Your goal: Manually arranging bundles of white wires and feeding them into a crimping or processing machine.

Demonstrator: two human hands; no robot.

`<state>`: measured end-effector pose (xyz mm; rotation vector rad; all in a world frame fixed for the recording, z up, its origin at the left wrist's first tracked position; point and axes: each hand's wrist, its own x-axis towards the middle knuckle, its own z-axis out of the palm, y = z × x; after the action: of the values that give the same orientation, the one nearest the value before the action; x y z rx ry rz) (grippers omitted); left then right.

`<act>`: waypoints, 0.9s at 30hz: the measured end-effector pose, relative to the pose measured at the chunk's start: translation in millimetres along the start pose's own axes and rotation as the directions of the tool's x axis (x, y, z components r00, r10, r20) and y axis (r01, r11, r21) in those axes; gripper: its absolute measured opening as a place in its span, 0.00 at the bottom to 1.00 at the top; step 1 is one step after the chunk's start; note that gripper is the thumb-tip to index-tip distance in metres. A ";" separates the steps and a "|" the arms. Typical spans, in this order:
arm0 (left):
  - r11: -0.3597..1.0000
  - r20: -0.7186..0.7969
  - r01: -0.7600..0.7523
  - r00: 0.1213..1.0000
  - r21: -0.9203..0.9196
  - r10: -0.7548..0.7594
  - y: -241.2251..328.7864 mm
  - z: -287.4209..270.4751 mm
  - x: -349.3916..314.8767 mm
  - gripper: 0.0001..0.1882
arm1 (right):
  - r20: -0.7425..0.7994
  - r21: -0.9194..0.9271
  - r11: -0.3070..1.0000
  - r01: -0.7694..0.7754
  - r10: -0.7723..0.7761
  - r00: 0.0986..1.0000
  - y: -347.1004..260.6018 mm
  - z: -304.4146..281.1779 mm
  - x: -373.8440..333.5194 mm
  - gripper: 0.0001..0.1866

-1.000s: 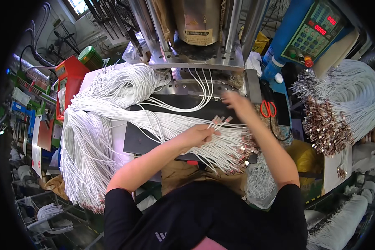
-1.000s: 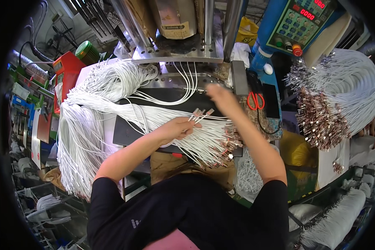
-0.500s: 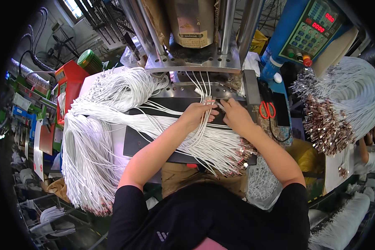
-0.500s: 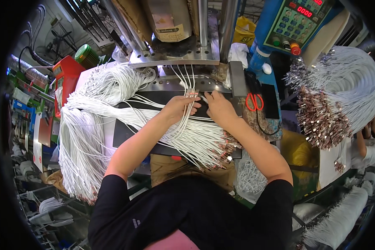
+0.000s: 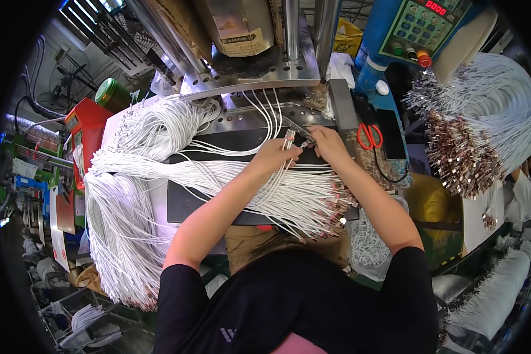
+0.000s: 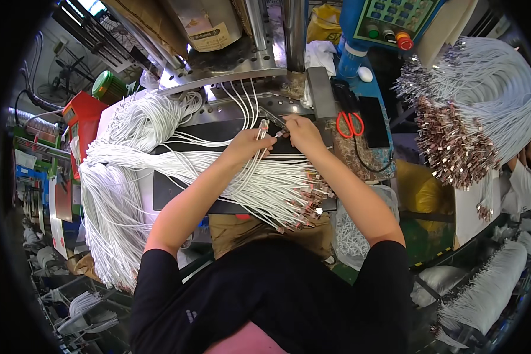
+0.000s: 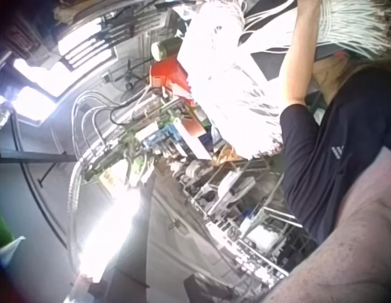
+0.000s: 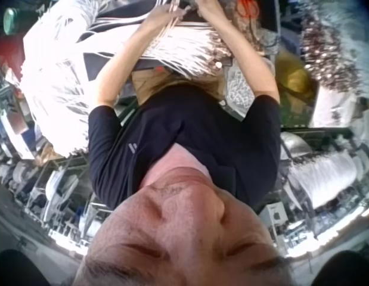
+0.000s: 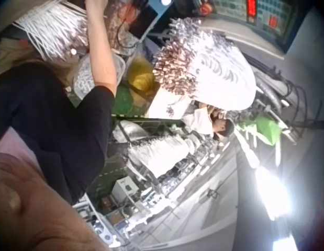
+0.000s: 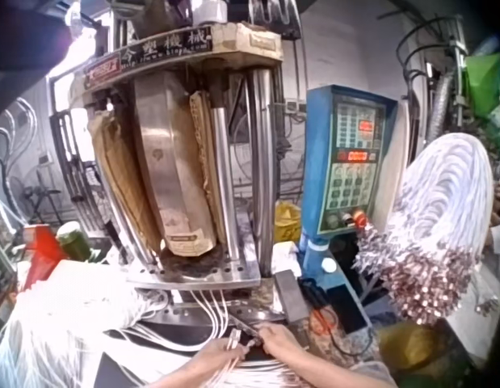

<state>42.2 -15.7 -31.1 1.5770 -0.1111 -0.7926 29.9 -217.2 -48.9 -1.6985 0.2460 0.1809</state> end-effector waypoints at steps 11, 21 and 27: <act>0.999 0.002 -0.055 0.999 0.003 0.055 1.6 2.3 -3.9 0.11 | -0.063 -0.032 0.999 0.019 -0.021 0.998 -2.6 1.5 -1.3 0.21; 0.984 -0.014 -0.002 1.000 -0.180 0.000 1.0 -7.6 -3.2 0.15 | 0.029 -0.108 0.977 0.185 -0.183 0.983 -4.9 -11.4 -1.0 0.17; 0.999 -0.033 -0.013 0.999 -0.052 0.011 -5.0 -8.2 -4.1 0.15 | 0.089 -0.106 0.981 0.160 -0.151 0.985 -0.2 -12.6 -0.1 0.16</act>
<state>41.6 -5.8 -34.3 1.5383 -0.0755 -0.7547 29.5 -229.6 -46.9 -1.8097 0.0427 0.1485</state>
